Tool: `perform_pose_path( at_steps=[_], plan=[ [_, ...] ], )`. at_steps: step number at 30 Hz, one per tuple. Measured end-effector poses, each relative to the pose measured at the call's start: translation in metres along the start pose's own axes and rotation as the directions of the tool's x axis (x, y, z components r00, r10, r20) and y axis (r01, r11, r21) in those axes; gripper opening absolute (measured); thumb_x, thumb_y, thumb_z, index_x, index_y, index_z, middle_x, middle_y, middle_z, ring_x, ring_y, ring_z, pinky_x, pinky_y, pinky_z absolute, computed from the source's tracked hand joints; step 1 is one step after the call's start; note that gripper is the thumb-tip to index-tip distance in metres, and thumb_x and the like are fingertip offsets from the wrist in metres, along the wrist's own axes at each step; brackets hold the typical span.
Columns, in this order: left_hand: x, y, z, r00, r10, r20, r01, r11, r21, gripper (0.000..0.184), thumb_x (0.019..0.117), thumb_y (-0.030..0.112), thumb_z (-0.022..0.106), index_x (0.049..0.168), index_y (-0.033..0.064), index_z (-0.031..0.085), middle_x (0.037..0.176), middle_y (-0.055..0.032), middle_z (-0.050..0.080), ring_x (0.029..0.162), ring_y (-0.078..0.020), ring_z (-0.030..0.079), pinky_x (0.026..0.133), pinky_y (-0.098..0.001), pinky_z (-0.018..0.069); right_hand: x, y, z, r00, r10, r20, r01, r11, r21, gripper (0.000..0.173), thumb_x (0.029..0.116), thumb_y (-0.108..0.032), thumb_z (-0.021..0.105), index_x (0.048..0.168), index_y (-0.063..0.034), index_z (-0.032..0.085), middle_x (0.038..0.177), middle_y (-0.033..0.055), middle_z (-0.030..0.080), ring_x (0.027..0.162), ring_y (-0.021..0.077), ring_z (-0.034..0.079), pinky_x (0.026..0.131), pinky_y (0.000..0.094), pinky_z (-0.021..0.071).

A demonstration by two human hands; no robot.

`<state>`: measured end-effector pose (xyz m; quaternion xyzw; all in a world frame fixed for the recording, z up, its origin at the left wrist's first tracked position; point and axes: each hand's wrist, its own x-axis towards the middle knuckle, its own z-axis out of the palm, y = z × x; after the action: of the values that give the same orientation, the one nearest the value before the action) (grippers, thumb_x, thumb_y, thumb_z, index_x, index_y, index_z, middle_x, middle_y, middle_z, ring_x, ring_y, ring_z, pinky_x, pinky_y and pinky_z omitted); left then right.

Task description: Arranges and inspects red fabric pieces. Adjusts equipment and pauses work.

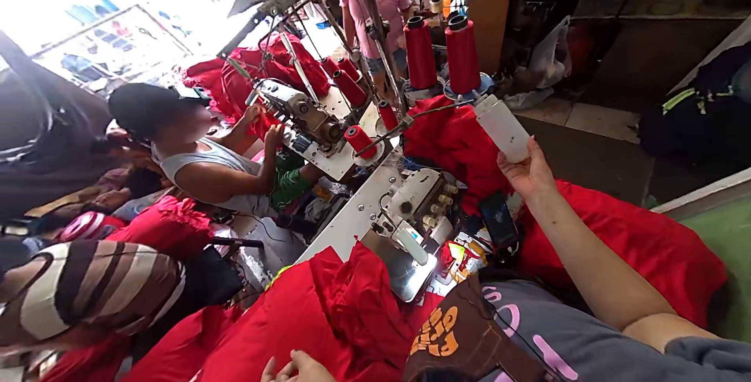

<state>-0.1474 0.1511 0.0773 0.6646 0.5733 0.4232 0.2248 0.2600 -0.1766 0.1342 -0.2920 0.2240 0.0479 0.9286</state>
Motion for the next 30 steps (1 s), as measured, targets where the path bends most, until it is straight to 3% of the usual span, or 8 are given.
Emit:
perform_pose_path(
  at_steps=[5, 8, 11, 15, 21, 24, 28, 30],
  plan=[
    [-0.011, -0.04, 0.004, 0.996, -0.076, -0.036, 0.082, 0.977, 0.198, 0.061, 0.0954, 0.012, 0.063, 0.147, -0.0102, 0.039, 0.123, -0.029, 0.066, 0.115, -0.0402, 0.065, 0.1, -0.053, 0.0502, 0.01, 0.026, 0.016, 0.986, -0.043, 0.163, 0.068, 0.986, -0.153, 0.047, 0.1083, -0.04, 0.049, 0.144, -0.0103, 0.041, 0.117, 0.0137, 0.065, 0.092, 0.0242, 0.072, 0.081, 0.0377, 0.0625],
    [-0.018, -0.054, 0.015, 0.997, -0.064, 0.034, 0.05, 0.951, 0.305, 0.076, 0.0929, 0.023, 0.071, 0.153, -0.0074, 0.036, 0.146, -0.0347, 0.049, 0.138, -0.0543, 0.043, 0.112, -0.0669, 0.0347, 0.02, 0.044, 0.026, 0.966, -0.053, 0.255, 0.1, 0.98, -0.174, 0.042, 0.1083, -0.033, 0.051, 0.141, -0.0093, 0.041, 0.115, 0.0139, 0.065, 0.091, 0.0252, 0.072, 0.081, 0.0399, 0.063],
    [-0.034, -0.072, 0.035, 0.986, -0.053, 0.16, -0.032, 0.873, 0.487, 0.079, 0.0967, 0.038, 0.066, 0.158, 0.0004, 0.033, 0.162, -0.0309, 0.03, 0.149, -0.0562, 0.023, 0.115, -0.0765, 0.0168, 0.029, 0.059, 0.04, 0.928, -0.053, 0.369, 0.159, 0.952, -0.261, 0.043, 0.1083, -0.03, 0.051, 0.144, -0.0098, 0.036, 0.118, 0.0128, 0.063, 0.093, 0.024, 0.072, 0.084, 0.0392, 0.0623],
    [-0.048, -0.092, 0.057, 0.979, -0.012, 0.203, -0.154, 0.608, 0.779, 0.082, 0.0949, 0.046, 0.067, 0.161, 0.0135, 0.031, 0.166, -0.0286, 0.019, 0.15, -0.0564, 0.02, 0.115, -0.0757, 0.0178, 0.045, 0.08, 0.06, 0.86, -0.06, 0.506, 0.279, 0.887, -0.369, 0.051, 0.1048, -0.023, 0.058, 0.147, -0.0105, 0.034, 0.12, 0.013, 0.063, 0.092, 0.0237, 0.072, 0.082, 0.04, 0.0628],
    [-0.048, -0.091, 0.059, 0.979, -0.028, 0.2, -0.15, 0.559, 0.815, 0.079, 0.0968, 0.039, 0.066, 0.162, 0.0145, 0.029, 0.167, -0.0272, 0.02, 0.151, -0.0541, 0.021, 0.116, -0.0735, 0.0185, 0.066, 0.097, 0.106, 0.806, -0.093, 0.584, 0.468, 0.704, -0.534, 0.061, 0.098, -0.016, 0.066, 0.148, -0.0026, 0.034, 0.12, 0.0177, 0.058, 0.091, 0.0249, 0.07, 0.078, 0.0412, 0.0625],
    [-0.048, -0.092, 0.06, 0.98, -0.038, 0.195, -0.142, 0.555, 0.82, 0.076, 0.0978, 0.037, 0.065, 0.162, 0.0161, 0.03, 0.167, -0.0256, 0.021, 0.151, -0.0531, 0.021, 0.117, -0.0725, 0.0182, 0.073, 0.101, 0.13, 0.715, -0.128, 0.688, 0.614, 0.585, -0.53, 0.067, 0.0929, -0.015, 0.072, 0.149, -0.0017, 0.038, 0.124, 0.0179, 0.059, 0.095, 0.0225, 0.068, 0.076, 0.0383, 0.0612],
    [-0.048, -0.092, 0.061, 0.982, -0.034, 0.185, -0.137, 0.543, 0.829, 0.072, 0.0999, 0.037, 0.061, 0.161, 0.0158, 0.031, 0.167, -0.0252, 0.022, 0.151, -0.0527, 0.023, 0.117, -0.0719, 0.0196, 0.084, 0.107, 0.166, 0.64, -0.153, 0.753, 0.755, 0.307, -0.579, 0.07, 0.0875, -0.018, 0.076, 0.148, 0.0005, 0.045, 0.14, 0.0256, 0.055, 0.124, 0.0313, 0.058, 0.102, 0.0433, 0.0515],
    [-0.048, -0.089, 0.06, 0.981, -0.038, 0.192, -0.139, 0.557, 0.819, 0.073, 0.0993, 0.037, 0.062, 0.161, 0.014, 0.031, 0.166, -0.027, 0.021, 0.151, -0.054, 0.022, 0.116, -0.073, 0.0188, 0.088, 0.111, 0.182, 0.6, -0.166, 0.783, 0.798, 0.188, -0.572, 0.068, 0.0885, -0.022, 0.078, 0.146, -0.0005, 0.049, 0.141, 0.0264, 0.054, 0.128, 0.034, 0.056, 0.108, 0.0441, 0.0474]
  ],
)
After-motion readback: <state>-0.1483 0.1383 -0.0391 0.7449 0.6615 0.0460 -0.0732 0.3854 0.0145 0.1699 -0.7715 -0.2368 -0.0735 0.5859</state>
